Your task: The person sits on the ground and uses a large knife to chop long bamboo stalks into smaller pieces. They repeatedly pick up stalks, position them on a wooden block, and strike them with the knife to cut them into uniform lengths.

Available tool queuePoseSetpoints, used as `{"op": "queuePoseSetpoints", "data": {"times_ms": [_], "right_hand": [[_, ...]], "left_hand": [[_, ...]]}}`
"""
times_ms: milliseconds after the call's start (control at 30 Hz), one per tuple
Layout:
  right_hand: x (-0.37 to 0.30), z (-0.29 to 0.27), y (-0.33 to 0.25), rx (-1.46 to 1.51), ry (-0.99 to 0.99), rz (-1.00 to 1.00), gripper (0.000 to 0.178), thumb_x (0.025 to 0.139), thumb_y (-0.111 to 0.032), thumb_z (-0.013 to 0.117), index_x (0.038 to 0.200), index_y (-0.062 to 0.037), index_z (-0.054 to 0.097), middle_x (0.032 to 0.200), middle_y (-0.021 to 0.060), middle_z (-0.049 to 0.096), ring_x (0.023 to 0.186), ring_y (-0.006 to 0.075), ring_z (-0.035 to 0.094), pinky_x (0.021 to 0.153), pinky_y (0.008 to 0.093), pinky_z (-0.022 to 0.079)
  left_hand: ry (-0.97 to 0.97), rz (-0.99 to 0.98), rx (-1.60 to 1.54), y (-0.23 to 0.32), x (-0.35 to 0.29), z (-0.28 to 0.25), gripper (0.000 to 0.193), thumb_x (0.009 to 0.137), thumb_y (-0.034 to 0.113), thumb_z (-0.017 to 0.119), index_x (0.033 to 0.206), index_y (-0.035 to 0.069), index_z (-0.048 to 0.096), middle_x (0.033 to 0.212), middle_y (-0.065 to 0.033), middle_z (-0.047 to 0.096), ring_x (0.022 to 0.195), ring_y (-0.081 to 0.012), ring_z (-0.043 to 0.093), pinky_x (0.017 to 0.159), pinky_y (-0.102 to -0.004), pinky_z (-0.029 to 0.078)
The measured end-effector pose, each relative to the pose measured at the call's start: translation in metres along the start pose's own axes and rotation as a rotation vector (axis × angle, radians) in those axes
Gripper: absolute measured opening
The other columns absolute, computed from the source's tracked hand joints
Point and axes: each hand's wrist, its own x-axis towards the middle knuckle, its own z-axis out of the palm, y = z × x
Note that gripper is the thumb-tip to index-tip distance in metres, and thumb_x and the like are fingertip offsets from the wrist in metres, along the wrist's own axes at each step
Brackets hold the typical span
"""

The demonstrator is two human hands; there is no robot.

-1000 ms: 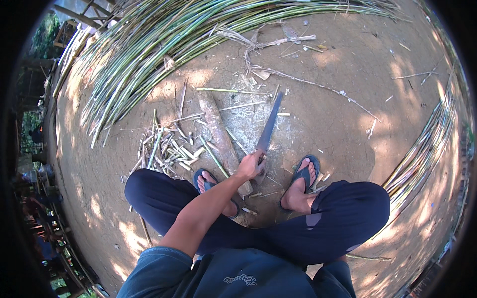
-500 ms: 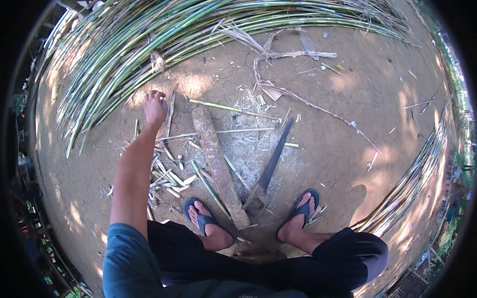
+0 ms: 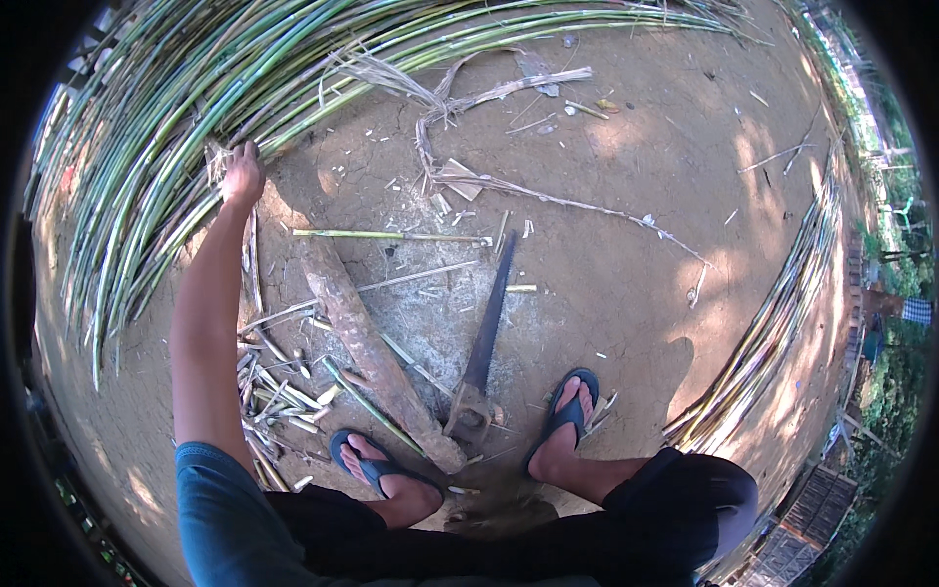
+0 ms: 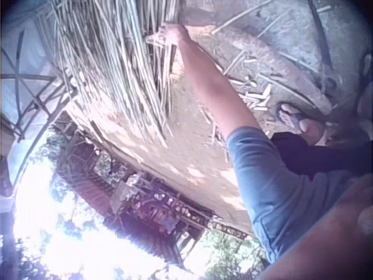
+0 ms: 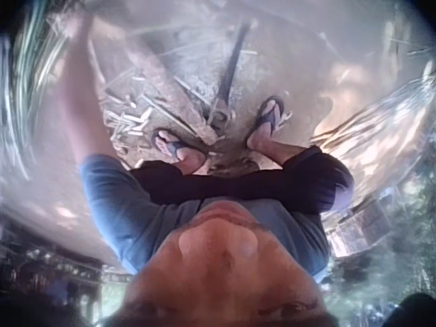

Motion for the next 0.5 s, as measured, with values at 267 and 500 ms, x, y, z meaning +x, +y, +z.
{"op": "queuePoseSetpoints", "data": {"times_ms": [267, 500], "right_hand": [[0.018, -0.009, 0.023, 0.064, 0.036, -0.104, 0.041, 0.09, -0.029, 0.065, 0.115, 0.0023, 0.055, 0.097, 0.0099, 0.059, 0.089, 0.0196, 0.056, 0.08, 0.0319, 0.047], [0.042, -0.141, 0.066, 0.108, 0.376, -0.215, 0.036, 0.09, -0.025, 0.065, 0.112, 0.003, 0.058, 0.092, 0.007, 0.063, 0.085, 0.0156, 0.059, 0.077, 0.0288, 0.048]], "left_hand": [[-0.057, 0.485, 0.098, -0.004, -0.1, -0.026, 0.027, 0.094, 0.022, 0.05, 0.112, 0.003, 0.051, 0.118, -0.0272, 0.058, 0.11, -0.0434, 0.054, 0.088, -0.0501, 0.045], [-0.173, 0.559, -0.223, 0.109, -0.198, -0.142, 0.027, 0.099, 0.03, 0.047, 0.111, 0.006, 0.051, 0.085, -0.0232, 0.067, 0.081, -0.0423, 0.064, 0.072, -0.0513, 0.049]]}}
